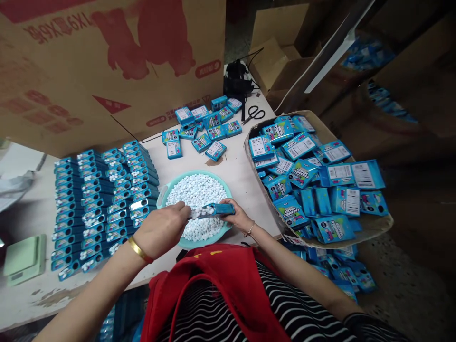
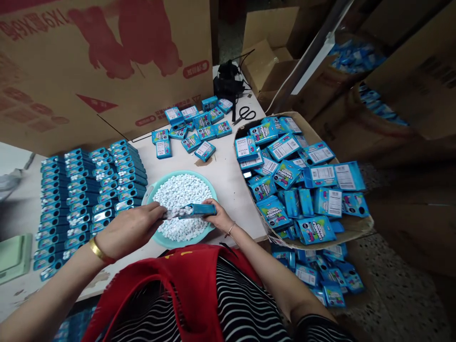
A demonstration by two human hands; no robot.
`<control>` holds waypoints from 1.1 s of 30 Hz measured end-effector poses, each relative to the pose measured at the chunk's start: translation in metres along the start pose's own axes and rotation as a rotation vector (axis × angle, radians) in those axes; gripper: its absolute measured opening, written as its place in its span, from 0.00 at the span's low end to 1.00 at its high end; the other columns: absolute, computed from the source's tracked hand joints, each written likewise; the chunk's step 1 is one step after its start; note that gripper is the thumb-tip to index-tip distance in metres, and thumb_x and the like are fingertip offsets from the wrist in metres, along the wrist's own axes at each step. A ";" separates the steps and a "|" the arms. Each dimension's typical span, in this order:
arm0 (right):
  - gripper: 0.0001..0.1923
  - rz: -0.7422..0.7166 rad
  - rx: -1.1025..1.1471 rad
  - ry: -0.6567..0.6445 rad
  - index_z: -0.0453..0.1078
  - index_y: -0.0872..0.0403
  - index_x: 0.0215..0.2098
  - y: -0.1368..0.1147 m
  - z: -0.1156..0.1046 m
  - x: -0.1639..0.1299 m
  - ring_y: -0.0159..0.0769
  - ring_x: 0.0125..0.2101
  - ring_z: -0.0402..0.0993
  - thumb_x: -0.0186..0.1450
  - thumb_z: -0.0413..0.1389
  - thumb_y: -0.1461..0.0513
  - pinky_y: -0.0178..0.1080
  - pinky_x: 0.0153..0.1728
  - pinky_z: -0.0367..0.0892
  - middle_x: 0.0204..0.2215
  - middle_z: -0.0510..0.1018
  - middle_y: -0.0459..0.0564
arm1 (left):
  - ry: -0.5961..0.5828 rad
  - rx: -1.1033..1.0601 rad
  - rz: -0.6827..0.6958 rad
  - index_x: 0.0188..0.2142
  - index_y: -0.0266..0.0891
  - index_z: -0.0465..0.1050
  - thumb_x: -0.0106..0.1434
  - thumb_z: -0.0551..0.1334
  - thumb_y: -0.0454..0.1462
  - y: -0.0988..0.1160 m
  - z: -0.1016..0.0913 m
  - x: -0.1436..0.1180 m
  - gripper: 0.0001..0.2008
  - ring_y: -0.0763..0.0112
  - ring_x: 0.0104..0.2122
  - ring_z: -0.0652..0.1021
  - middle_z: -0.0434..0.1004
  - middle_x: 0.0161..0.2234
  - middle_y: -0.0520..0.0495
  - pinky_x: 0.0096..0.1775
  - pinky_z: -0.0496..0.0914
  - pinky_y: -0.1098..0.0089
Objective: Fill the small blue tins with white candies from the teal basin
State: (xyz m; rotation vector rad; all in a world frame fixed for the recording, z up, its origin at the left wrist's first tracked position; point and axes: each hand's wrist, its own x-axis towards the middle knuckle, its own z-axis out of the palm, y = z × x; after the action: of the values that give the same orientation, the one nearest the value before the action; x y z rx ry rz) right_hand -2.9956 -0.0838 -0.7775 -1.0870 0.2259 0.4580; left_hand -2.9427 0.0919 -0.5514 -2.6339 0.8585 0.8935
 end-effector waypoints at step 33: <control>0.25 -0.123 0.025 0.168 0.61 0.49 0.35 -0.005 -0.033 0.000 0.35 0.37 0.70 0.44 0.69 0.60 0.41 0.44 0.68 0.33 0.72 0.41 | 0.236 -0.747 -0.002 0.46 0.38 0.63 0.66 0.52 0.44 -0.048 0.172 0.062 0.14 0.69 0.39 0.73 0.71 0.40 0.45 0.43 0.68 0.67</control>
State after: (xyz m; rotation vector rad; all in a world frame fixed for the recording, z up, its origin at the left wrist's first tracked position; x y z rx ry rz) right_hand -2.9917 -0.1149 -0.7886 -1.1089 0.3102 0.2527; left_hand -2.9573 0.1684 -0.7236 -3.4322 0.6509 1.0765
